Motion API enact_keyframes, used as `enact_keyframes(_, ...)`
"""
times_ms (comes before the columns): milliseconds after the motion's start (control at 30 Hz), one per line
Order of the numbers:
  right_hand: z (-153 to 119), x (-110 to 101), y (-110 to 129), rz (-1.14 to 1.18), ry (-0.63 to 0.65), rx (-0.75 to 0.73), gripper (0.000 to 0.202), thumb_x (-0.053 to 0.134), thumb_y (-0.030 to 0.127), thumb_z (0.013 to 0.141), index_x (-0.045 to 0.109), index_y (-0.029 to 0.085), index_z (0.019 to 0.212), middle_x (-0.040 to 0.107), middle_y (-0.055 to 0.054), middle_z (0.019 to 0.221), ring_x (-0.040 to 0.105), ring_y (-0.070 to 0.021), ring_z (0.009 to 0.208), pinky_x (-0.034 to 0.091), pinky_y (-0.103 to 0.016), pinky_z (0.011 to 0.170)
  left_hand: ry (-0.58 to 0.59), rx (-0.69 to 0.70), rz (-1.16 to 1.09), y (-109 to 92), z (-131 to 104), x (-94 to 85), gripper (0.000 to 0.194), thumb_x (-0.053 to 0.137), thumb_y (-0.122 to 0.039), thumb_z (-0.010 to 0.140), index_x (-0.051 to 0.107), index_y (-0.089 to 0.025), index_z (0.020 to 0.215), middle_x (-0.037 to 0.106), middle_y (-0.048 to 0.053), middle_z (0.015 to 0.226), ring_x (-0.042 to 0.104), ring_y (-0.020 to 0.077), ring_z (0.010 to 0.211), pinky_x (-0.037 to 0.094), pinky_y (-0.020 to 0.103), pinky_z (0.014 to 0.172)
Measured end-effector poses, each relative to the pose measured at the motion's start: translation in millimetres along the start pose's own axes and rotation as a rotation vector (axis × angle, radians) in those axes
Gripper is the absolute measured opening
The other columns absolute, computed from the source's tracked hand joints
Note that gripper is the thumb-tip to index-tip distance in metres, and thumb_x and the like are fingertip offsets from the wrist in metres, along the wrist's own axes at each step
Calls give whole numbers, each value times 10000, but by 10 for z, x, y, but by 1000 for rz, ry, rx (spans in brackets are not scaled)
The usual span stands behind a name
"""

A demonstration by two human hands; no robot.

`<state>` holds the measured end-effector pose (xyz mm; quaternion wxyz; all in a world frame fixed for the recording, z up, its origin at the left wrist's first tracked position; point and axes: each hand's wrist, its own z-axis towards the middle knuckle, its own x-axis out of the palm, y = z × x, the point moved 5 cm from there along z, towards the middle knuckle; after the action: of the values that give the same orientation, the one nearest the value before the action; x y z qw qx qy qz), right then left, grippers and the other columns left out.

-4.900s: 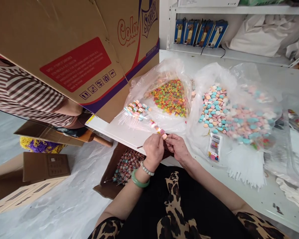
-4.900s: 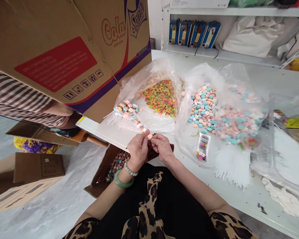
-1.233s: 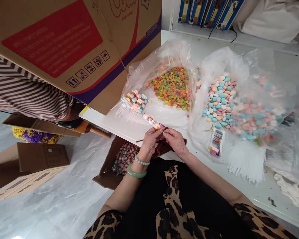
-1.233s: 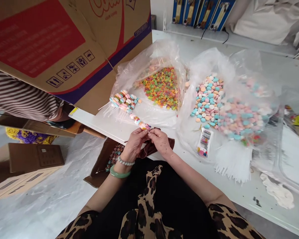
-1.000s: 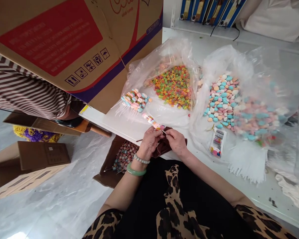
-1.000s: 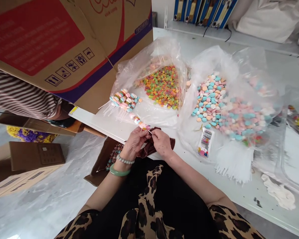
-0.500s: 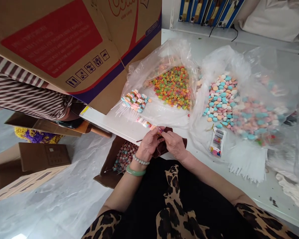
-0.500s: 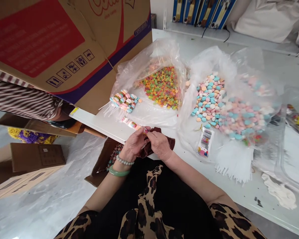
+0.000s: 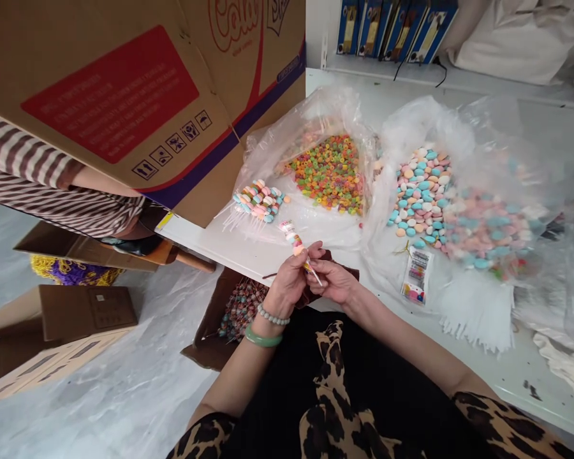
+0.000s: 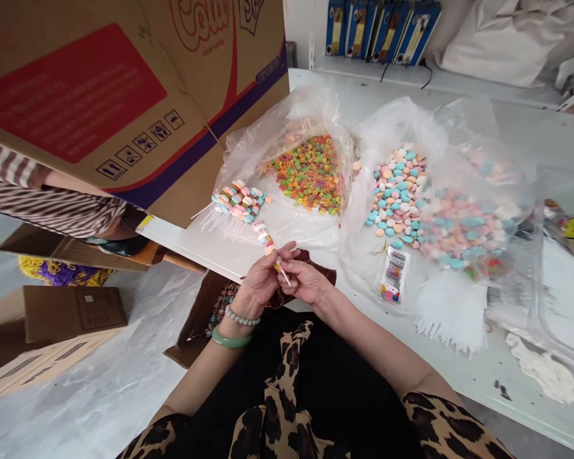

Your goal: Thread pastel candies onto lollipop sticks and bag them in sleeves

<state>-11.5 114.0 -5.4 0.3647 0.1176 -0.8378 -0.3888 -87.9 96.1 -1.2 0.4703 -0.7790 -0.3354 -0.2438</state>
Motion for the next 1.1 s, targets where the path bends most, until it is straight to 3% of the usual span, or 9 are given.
enact_keyframes(67,-64,-37,-2,-141,-80,-40,313,576,494,802,522,204,697,433,49,534,322,-89,412,265,-234,406,-31,25,-29,-17,11,-52,238,738,-347,705,645,-139,636,697,123,1040,648,243,954,543,319,752)
enact_keyframes(200,-359,30,321,-886,-510,-542,166,492,315,885,620,209,879,636,-55,835,572,-197,783,462,-324,703,-223,37,-92,-36,73,-179,227,636,-321,817,644,-140,680,695,85,859,659,181,820,546,299,732)
enact_keyframes(367,-365,325,376,-1504,-458,-756,277,372,177,944,625,135,1051,639,-164,1088,513,-276,1046,385,-453,929,-261,-54,-146,34,135,-19,279,445,-276,947,675,-153,849,660,41,769,643,113,760,538,221,749)
enact_keyframes(500,-209,-25,348,-1032,-438,-499,216,452,234,921,636,158,837,647,-101,883,553,-237,916,433,-396,846,-157,-178,-150,149,106,139,221,480,-247,938,678,-154,906,664,35,862,635,96,800,521,209,798)
enact_keyframes(633,-177,-298,207,-556,-293,-234,265,432,286,917,620,158,778,573,-20,651,527,-140,594,452,-276,585,9,-32,102,147,42,152,293,692,-291,796,690,-171,1063,669,88,1121,610,179,1035,490,281,906)
enact_keyframes(733,-279,-392,138,-286,-247,-108,202,508,293,872,604,166,747,559,-3,621,487,-108,524,406,-231,505,114,31,398,142,-14,133,286,763,-342,714,730,-163,935,586,118,1319,520,264,1215,439,330,991)
enact_keyframes(867,-502,-464,360,-253,-474,-328,121,685,270,742,612,213,820,634,9,850,558,-111,677,438,-210,566,42,147,653,65,-42,132,268,724,-412,741,681,-151,697,702,99,1028,623,211,959,482,288,839)
enact_keyframes(1000,-450,-361,428,-46,-363,-352,240,672,386,746,574,217,885,650,21,797,494,-90,488,412,-222,451,112,-49,704,245,-1,254,365,657,-499,767,645,-142,690,618,24,591,519,121,486,432,262,550)
enact_keyframes(1100,-388,-446,385,214,-499,-421,280,710,383,691,541,196,812,654,11,722,521,-97,494,437,-226,470,-77,89,827,273,32,221,353,673,-505,740,668,-152,758,555,-15,526,412,98,402,332,244,447)
